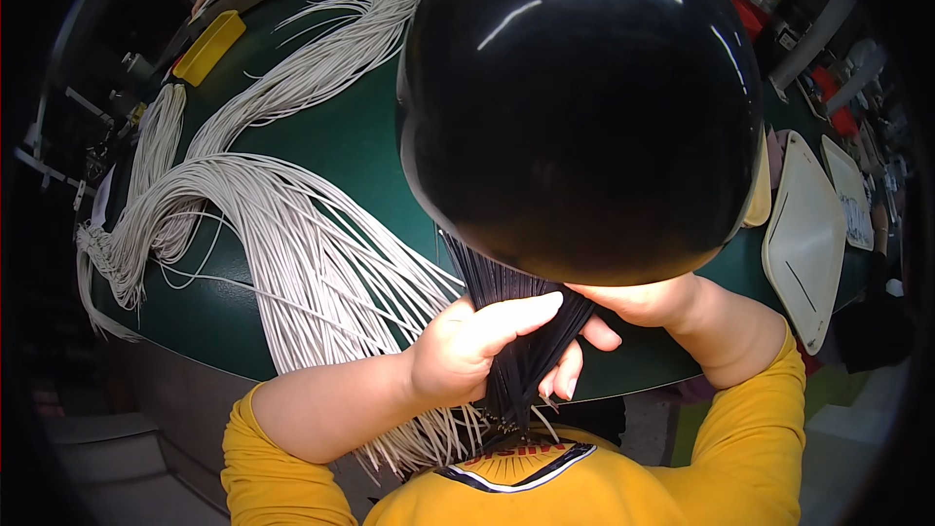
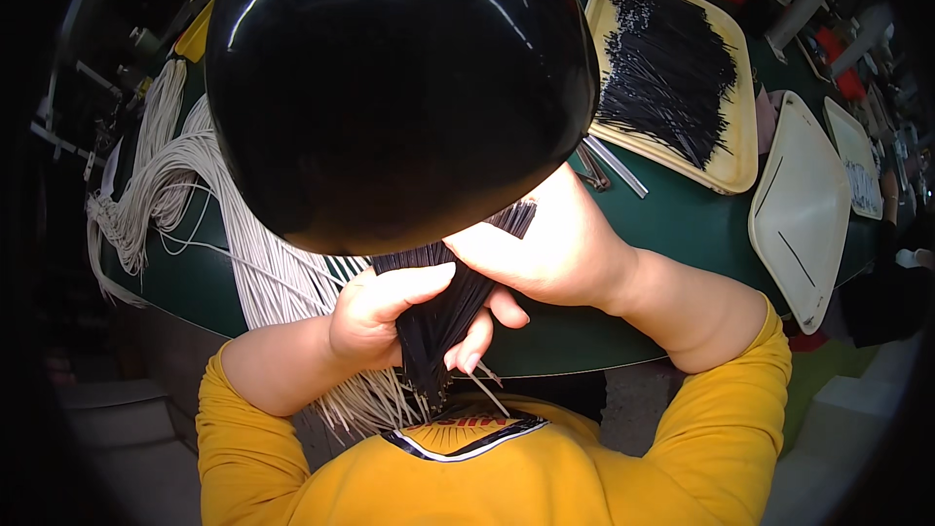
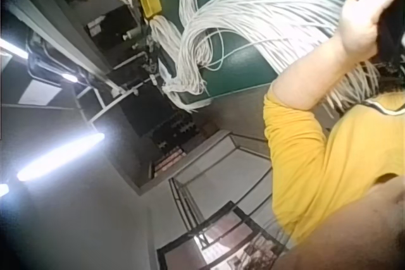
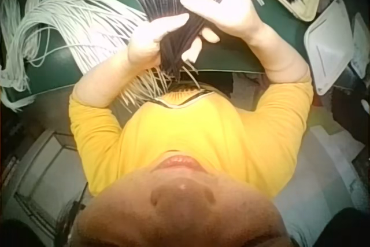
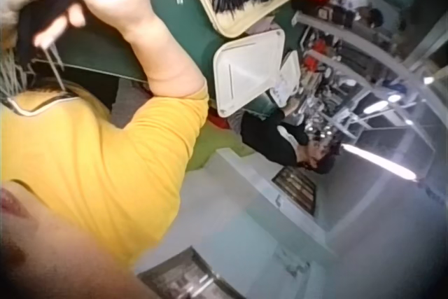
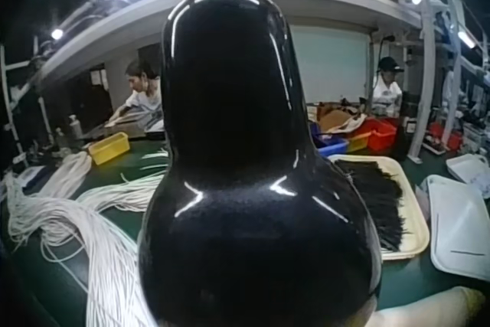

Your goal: The person slides black sleeves onto bundles of white wires by hand, fetches another bundle of white wires, and slides black sleeves onto wire ends before placing them into a tray.

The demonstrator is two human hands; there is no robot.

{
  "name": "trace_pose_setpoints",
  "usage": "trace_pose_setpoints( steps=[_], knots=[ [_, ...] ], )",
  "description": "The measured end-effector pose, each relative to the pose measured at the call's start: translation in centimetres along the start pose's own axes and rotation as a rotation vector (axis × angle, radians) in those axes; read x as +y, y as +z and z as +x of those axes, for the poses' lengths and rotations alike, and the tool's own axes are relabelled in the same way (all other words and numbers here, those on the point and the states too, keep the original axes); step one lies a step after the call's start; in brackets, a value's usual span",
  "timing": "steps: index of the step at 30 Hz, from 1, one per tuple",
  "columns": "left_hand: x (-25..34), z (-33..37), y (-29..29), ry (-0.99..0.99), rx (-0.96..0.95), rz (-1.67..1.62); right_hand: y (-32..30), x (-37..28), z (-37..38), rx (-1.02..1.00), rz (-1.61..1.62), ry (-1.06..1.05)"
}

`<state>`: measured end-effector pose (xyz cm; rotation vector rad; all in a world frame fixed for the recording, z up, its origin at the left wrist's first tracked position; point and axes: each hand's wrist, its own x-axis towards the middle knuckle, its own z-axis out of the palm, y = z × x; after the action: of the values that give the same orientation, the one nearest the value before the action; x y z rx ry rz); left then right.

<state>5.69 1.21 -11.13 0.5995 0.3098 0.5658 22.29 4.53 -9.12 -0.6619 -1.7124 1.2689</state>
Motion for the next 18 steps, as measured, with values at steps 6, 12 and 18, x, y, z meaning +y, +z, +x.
trace_pose_setpoints(
  steps=[6,12,18],
  knots=[
    [-0.3,0.3,0.2,0.074,-0.007,-0.046,0.3,-1.7,0.1,0.01,0.191,0.234],
    [0.0,0.3,0.7,0.013,0.009,0.041,0.1,-1.3,0.0,0.007,0.136,0.215],
    [0.2,0.0,0.7,0.021,0.038,0.037,-0.1,-0.4,0.1,-0.003,-0.085,0.0]
  ],
)
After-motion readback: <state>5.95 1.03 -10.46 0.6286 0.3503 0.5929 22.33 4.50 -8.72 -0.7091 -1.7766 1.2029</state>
